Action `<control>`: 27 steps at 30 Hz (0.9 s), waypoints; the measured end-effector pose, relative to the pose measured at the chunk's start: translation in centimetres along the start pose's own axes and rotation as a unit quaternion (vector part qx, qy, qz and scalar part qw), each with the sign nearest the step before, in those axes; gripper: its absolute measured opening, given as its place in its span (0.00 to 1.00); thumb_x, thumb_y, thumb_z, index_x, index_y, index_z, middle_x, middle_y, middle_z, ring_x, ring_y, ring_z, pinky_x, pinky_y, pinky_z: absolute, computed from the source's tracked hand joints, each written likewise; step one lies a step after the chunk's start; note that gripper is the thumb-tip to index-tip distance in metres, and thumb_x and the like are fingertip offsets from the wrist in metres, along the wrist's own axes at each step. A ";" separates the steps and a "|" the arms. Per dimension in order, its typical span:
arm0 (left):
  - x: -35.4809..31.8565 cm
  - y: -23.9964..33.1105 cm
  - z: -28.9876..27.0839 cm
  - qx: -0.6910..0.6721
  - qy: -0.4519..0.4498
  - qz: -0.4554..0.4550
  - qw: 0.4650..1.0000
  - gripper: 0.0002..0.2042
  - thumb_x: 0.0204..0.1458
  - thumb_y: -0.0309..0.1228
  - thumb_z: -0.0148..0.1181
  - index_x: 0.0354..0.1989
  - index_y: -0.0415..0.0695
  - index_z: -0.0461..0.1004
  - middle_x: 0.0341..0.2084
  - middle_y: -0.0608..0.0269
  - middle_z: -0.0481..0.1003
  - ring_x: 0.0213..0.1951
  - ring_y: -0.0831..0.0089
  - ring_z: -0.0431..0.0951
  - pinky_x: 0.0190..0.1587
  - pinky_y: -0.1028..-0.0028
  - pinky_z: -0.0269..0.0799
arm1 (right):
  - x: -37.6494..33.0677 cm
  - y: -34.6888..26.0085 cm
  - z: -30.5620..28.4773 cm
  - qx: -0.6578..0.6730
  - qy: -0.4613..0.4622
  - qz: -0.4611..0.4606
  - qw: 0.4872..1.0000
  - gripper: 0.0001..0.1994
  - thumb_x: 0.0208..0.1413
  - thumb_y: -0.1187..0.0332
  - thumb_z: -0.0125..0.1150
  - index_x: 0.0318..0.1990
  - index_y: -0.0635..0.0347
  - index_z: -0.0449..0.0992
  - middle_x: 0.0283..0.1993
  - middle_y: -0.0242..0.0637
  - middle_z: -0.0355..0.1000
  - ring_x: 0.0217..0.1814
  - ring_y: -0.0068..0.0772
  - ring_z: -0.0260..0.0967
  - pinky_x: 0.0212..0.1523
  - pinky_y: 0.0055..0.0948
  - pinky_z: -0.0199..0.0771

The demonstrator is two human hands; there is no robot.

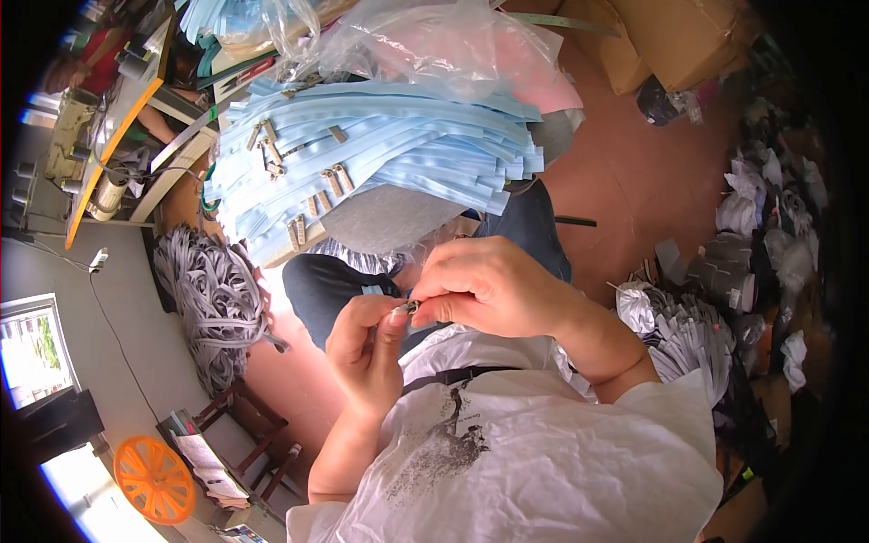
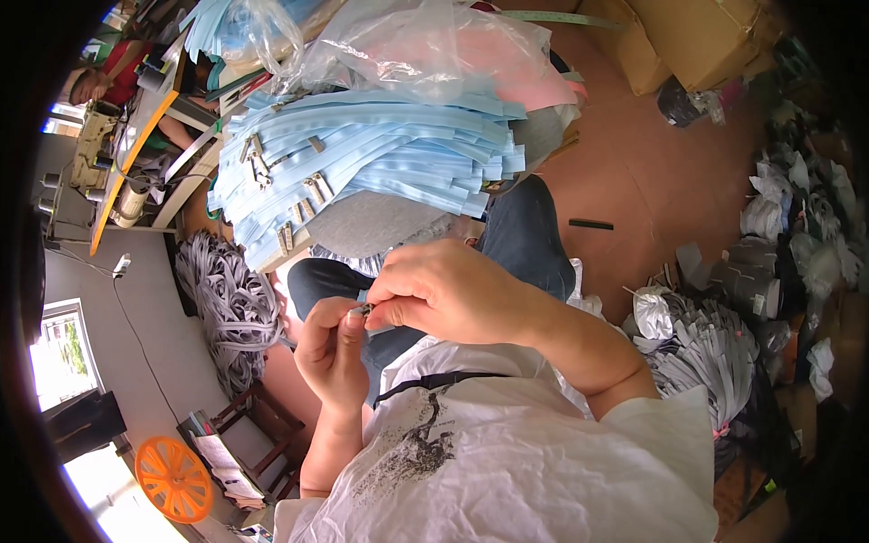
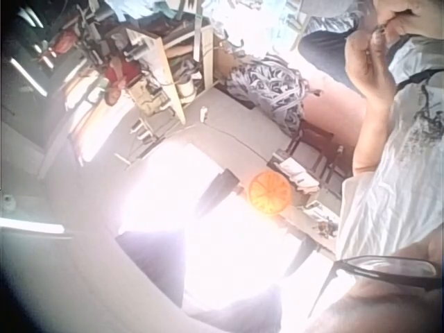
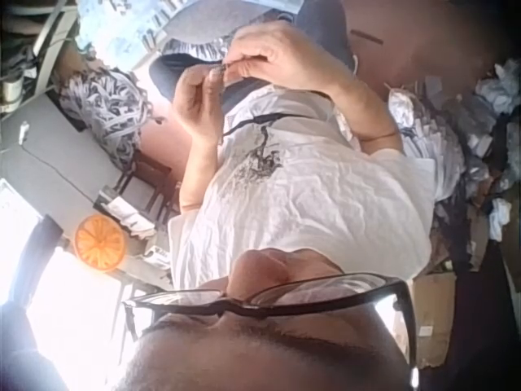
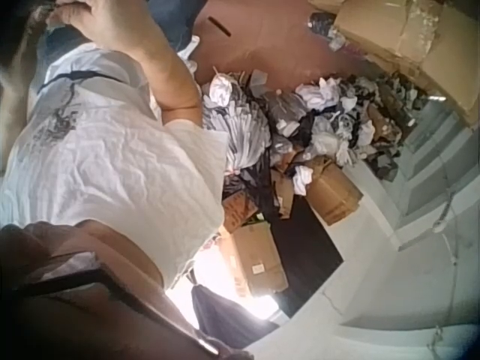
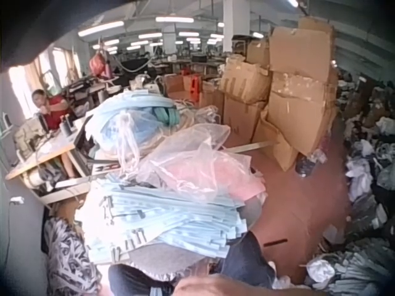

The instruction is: Attaching metal clips to light blue bag straps by hand.

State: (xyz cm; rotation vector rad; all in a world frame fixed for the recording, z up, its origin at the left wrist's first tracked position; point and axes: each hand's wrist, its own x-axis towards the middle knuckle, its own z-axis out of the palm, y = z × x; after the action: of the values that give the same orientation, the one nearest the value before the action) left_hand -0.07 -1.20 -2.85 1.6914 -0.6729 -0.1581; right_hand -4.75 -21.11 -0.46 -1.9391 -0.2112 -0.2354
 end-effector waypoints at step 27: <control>0.5 -0.7 0.5 -0.581 0.054 -0.232 0.778 0.07 0.64 0.30 0.54 0.45 0.42 0.76 0.44 0.62 0.75 0.48 0.68 0.74 0.56 0.66 0.69 | -1.5 0.2 4.9 0.138 0.216 0.045 0.966 0.16 0.50 0.70 0.74 0.45 0.60 0.76 0.42 0.35 0.69 0.19 0.10 0.52 0.18 0.14 0.51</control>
State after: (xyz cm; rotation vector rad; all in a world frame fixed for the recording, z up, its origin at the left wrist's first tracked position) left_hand 0.36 -1.88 -3.49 0.5933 0.0331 -0.6722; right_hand -5.83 -16.64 -2.80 -1.5737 0.1279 -0.5315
